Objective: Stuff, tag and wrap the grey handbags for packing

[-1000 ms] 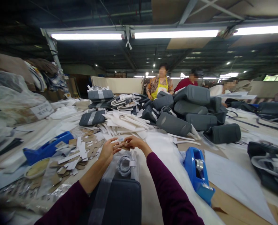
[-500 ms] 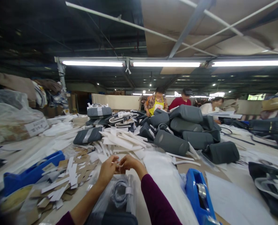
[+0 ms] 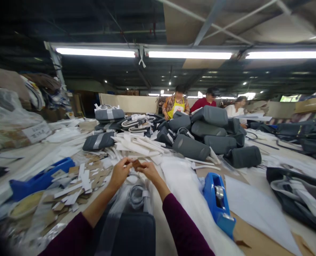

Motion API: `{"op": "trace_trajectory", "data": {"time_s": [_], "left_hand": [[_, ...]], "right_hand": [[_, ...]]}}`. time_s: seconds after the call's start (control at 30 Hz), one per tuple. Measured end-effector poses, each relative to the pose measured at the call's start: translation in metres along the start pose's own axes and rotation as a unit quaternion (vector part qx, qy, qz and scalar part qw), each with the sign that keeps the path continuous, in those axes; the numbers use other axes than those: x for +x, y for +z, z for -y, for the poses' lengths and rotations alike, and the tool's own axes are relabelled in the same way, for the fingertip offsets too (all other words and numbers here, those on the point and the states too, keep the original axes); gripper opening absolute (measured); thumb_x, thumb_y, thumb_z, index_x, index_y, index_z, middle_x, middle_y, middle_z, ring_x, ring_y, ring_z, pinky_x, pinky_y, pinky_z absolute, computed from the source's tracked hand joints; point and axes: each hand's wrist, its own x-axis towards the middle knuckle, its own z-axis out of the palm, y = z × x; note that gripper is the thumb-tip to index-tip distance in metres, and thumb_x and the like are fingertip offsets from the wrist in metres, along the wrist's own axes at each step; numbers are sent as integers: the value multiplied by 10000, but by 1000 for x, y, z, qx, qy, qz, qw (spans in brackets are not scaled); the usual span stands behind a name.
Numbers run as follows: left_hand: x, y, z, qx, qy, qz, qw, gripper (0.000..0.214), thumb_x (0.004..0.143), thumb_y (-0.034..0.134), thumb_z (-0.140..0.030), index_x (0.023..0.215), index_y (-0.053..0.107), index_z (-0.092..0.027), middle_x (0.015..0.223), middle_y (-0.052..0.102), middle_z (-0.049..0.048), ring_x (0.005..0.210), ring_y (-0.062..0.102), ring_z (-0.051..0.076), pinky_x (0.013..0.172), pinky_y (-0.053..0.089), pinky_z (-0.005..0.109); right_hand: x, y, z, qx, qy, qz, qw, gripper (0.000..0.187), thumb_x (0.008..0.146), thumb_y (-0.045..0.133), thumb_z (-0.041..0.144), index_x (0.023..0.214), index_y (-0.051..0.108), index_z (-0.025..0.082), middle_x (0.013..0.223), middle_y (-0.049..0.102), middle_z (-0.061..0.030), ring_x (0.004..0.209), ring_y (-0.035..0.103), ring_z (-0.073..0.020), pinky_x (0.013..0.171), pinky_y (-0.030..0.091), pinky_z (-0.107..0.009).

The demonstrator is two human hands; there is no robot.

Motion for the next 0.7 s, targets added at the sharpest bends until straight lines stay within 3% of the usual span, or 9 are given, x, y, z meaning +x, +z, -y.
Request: {"op": "trace_trajectory", "data": {"time_s": [0.1, 0.17, 0.23, 0.43, 0.57, 0.7], "left_hand": [[3, 14, 16, -113, -55, 66, 990, 247, 750, 523, -87, 927, 680, -159, 947, 706, 84, 894, 643, 216, 772, 504, 311], [2, 21, 27, -125, -52, 125, 983, 253, 726, 540, -72, 883, 724, -145, 926, 731, 79, 908, 656, 221, 860, 496, 332], [-1, 24, 34, -114, -44, 148, 981, 228, 725, 566, -95, 844, 753, -151, 904, 746, 75, 914, 661, 237, 904, 478, 351], [-8, 27, 38, -49, -19, 167, 985, 144, 733, 632, -181, 763, 771, -208, 809, 751, 42, 820, 657, 234, 830, 467, 329], [-11, 31, 37, 6, 5, 185, 983, 198, 744, 588, -133, 701, 766, -207, 742, 736, 54, 769, 637, 224, 809, 438, 325], [-12, 30, 35, 169, 48, 240, 955, 314, 794, 487, -85, 790, 774, -210, 780, 726, 71, 813, 613, 218, 831, 411, 339]], "right_hand": [[-8, -3, -5, 34, 7, -90, 995, 170, 651, 692, 277, 785, 733, 180, 774, 677, -25, 808, 580, -184, 774, 452, -317], [-14, -4, -11, 40, 11, -129, 991, 165, 661, 671, 291, 762, 724, 171, 729, 664, -32, 752, 568, -173, 722, 442, -299], [-22, -4, -15, 42, 3, -156, 987, 170, 680, 643, 309, 740, 708, 164, 709, 654, -40, 719, 559, -167, 694, 432, -291], [-34, 9, -12, 74, -43, -194, 977, 165, 692, 619, 316, 727, 690, 171, 778, 669, -53, 759, 562, -178, 706, 433, -292], [-37, 9, -16, 95, -58, -221, 969, 159, 708, 625, 312, 701, 687, 165, 761, 669, -55, 746, 566, -178, 700, 429, -290], [-38, 2, -38, 104, 14, -255, 961, 245, 718, 675, 391, 729, 714, 149, 767, 687, -70, 740, 577, -186, 700, 436, -295]]}}
